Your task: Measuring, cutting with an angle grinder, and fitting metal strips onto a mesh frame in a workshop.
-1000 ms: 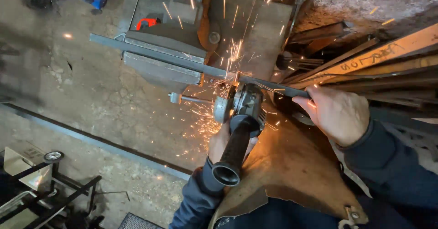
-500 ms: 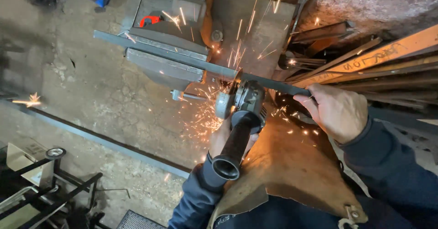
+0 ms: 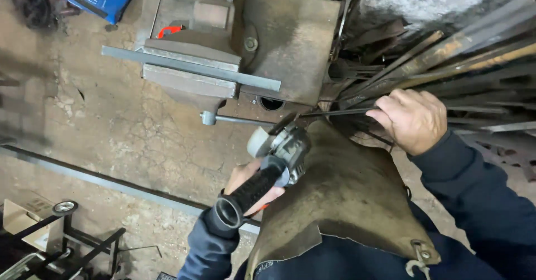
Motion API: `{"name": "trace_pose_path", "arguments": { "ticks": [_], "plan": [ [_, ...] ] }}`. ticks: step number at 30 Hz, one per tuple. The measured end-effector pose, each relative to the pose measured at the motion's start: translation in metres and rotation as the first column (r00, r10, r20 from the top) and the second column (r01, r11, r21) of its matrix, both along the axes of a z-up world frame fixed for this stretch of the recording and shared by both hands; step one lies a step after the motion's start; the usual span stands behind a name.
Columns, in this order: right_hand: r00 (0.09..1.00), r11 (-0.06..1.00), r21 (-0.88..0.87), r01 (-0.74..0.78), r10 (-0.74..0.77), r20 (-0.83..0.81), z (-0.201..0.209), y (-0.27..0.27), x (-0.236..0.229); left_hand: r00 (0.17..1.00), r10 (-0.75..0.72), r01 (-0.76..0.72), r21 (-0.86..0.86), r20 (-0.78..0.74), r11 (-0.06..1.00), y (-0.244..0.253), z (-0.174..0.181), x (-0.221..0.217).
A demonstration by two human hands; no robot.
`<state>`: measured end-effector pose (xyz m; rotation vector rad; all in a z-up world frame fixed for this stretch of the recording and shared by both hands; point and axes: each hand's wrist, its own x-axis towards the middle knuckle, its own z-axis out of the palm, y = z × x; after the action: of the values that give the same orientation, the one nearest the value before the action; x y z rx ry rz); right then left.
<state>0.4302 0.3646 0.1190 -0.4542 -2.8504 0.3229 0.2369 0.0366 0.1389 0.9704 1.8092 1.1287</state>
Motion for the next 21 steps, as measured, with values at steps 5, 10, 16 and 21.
{"name": "trace_pose_path", "arguments": {
  "ticks": [5, 10, 16, 21],
  "plan": [
    [0.989, 0.988, 0.074, -0.139, 0.142, -0.038, 0.006, -0.002, 0.009, 0.966, -0.214, 0.191, -0.158, -0.147, 0.969, -0.001, 0.016, -0.009],
    [0.987, 0.974, 0.162, -0.159, 0.161, 0.001, 0.012, -0.005, 0.018, 0.953, -0.284, 0.279, -0.064, -0.103, 0.958, 0.0, 0.034, -0.012],
    [0.991, 0.964, 0.228, -0.133, 0.136, 0.003, 0.011, -0.014, 0.031, 0.941, -0.31, 0.304, -0.062, -0.137, 0.951, -0.012, 0.031, -0.014],
    [0.99, 0.965, 0.225, -0.137, 0.14, 0.002, 0.012, -0.024, 0.033, 0.925, -0.347, 0.328, -0.14, -0.153, 0.934, -0.022, 0.018, -0.015]
  ]
}}
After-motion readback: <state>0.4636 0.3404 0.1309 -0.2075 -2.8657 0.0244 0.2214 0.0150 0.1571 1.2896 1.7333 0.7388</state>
